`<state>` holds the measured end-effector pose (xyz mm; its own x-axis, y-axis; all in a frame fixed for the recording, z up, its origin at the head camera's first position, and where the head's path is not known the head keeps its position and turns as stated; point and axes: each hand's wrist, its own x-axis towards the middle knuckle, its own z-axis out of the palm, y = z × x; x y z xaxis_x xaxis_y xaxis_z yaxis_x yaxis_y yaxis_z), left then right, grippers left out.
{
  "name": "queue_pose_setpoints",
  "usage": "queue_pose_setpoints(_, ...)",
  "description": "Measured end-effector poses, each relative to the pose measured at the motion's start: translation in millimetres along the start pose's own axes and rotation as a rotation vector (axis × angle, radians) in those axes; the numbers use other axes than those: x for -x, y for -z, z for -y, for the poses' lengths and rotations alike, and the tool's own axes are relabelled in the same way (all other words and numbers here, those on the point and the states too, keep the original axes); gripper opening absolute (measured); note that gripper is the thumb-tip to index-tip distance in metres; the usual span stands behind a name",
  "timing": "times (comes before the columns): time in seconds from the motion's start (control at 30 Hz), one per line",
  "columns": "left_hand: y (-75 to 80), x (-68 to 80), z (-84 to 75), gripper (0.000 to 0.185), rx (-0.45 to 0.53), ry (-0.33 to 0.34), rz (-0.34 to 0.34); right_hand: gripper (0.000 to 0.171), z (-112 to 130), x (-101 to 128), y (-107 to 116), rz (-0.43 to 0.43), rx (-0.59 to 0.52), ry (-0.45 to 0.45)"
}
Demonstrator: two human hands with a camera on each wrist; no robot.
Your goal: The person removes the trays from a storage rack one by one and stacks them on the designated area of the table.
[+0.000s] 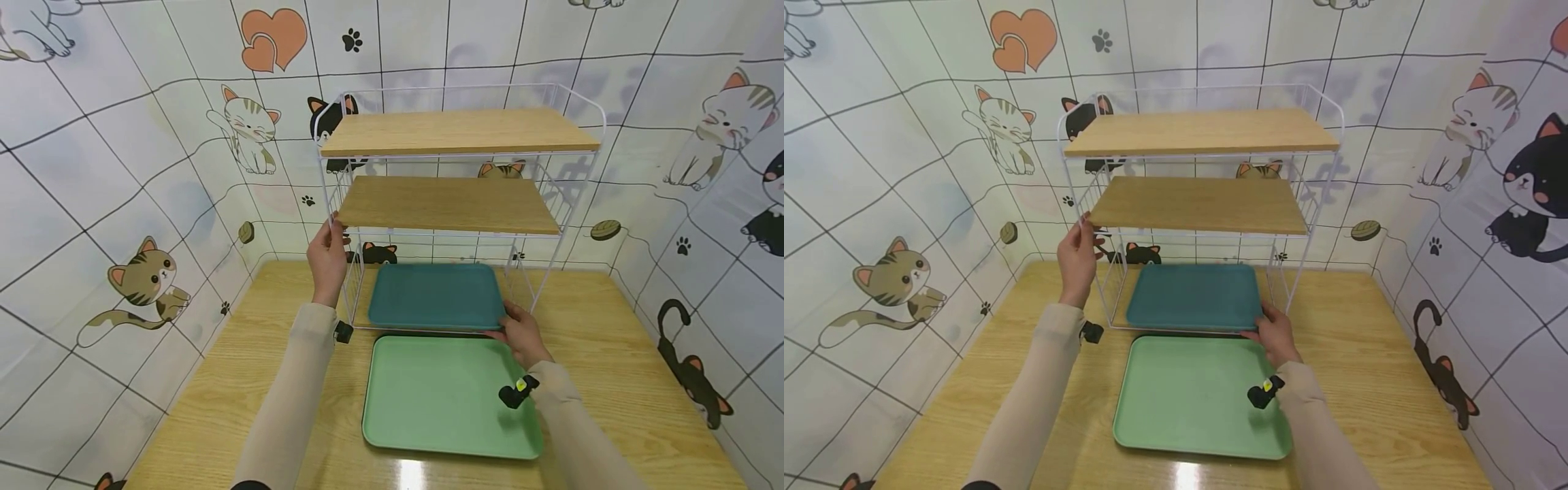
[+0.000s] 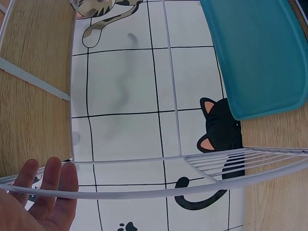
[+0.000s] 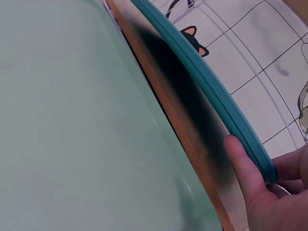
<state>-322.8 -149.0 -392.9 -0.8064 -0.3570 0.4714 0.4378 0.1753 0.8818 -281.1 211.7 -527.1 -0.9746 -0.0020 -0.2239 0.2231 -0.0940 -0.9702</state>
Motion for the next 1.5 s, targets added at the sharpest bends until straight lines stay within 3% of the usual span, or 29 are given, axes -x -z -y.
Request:
queue_pose_setpoints(0.6, -1.7, 0.9, -3.9, 0.042, -0.018, -0.024, 0.005, 0.064, 15, 21, 0, 0.023, -0.143, 0.034)
queue_pose_setpoints(0.93, -1.3, 0.0, -1.6, 0.041, -0.013, -0.021, -0.005, 0.061, 25, 36, 1, 0.021, -0.080, 0.091)
queue_pose_setpoints(1.5, -1.0, -0.2, 2.3, 0.041, 0.011, -0.026, -0.004, 0.061, 31, 76, 4, 0.035, -0.093, 0.156)
